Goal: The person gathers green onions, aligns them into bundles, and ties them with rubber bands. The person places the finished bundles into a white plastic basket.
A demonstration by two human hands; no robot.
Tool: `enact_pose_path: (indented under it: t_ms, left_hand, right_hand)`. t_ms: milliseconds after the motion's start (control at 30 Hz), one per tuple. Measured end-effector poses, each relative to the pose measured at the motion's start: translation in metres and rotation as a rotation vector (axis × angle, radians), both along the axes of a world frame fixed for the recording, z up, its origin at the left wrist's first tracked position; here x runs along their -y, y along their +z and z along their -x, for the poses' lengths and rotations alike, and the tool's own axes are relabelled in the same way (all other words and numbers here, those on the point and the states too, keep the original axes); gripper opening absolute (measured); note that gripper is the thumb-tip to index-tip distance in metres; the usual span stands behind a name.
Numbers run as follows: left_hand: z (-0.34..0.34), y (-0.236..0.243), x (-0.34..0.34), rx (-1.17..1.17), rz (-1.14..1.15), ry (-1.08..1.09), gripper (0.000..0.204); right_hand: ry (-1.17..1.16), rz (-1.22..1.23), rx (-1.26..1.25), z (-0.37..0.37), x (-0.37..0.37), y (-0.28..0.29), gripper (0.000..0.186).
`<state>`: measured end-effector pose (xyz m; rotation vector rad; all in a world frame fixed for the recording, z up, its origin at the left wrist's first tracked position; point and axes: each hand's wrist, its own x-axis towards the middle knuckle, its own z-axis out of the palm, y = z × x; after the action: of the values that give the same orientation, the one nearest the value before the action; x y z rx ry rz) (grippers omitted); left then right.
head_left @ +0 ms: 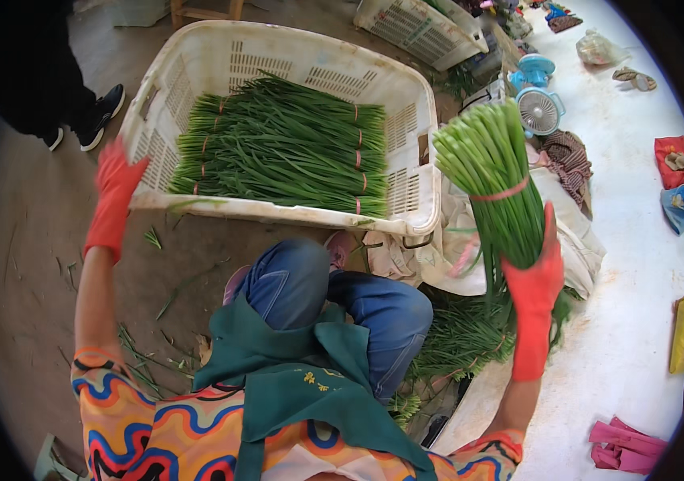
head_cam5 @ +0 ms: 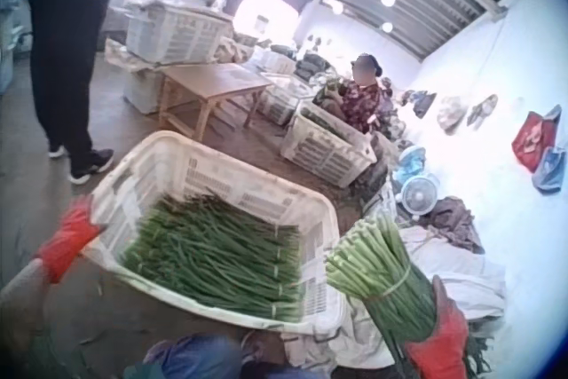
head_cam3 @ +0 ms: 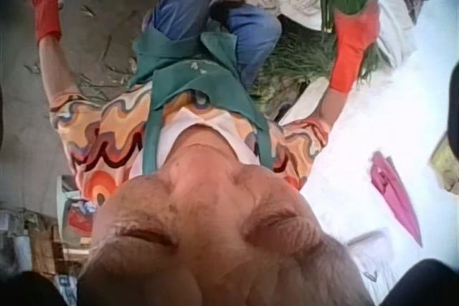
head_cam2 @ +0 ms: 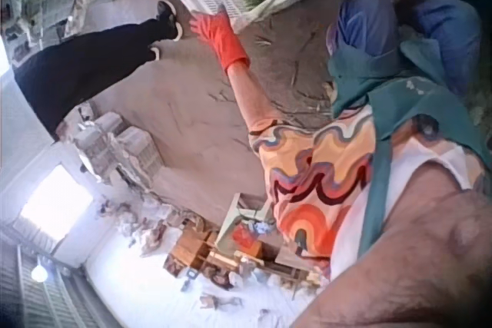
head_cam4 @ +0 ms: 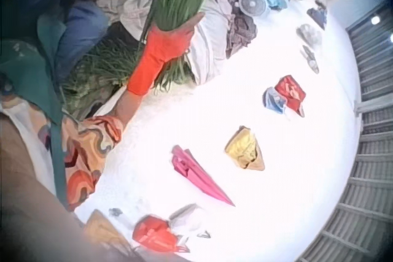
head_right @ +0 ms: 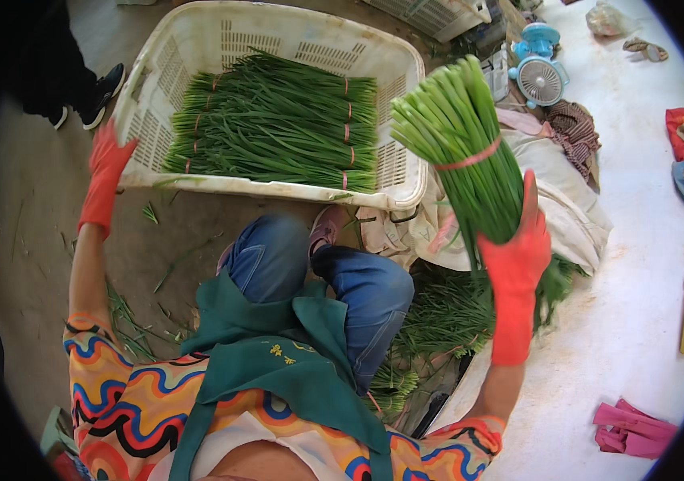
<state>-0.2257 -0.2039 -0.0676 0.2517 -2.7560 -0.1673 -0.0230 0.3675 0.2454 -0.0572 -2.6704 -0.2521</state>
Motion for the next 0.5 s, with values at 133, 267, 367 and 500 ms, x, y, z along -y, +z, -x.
enact_pose_path:
  t_ms: [133, 267, 367, 500]
  left_hand:
    - [-0.010, -0.047, 0.051, -0.079, -0.665, -0.014, 0.068]
    - [-0.017, -0.019, 0.031, -0.057, -0.635, 0.148, 0.057]
    - [-0.032, 0.001, 0.002, -0.038, -0.559, 0.151, 0.057]
    - [-0.033, 0.025, -0.018, -0.003, -0.719, 0.201, 0.055]
  right_hand:
    - [0.203, -0.119, 0.022, 0.097, -0.025, -0.037, 0.089]
    - [0.331, -0.107, 0.131, 0.192, -0.014, -0.085, 0.092]
    - [0.343, -0.061, 0.265, 0.253, 0.017, -0.129, 0.092]
    - [0.459, -0.029, 0.324, 0.340, 0.085, -0.187, 0.087]
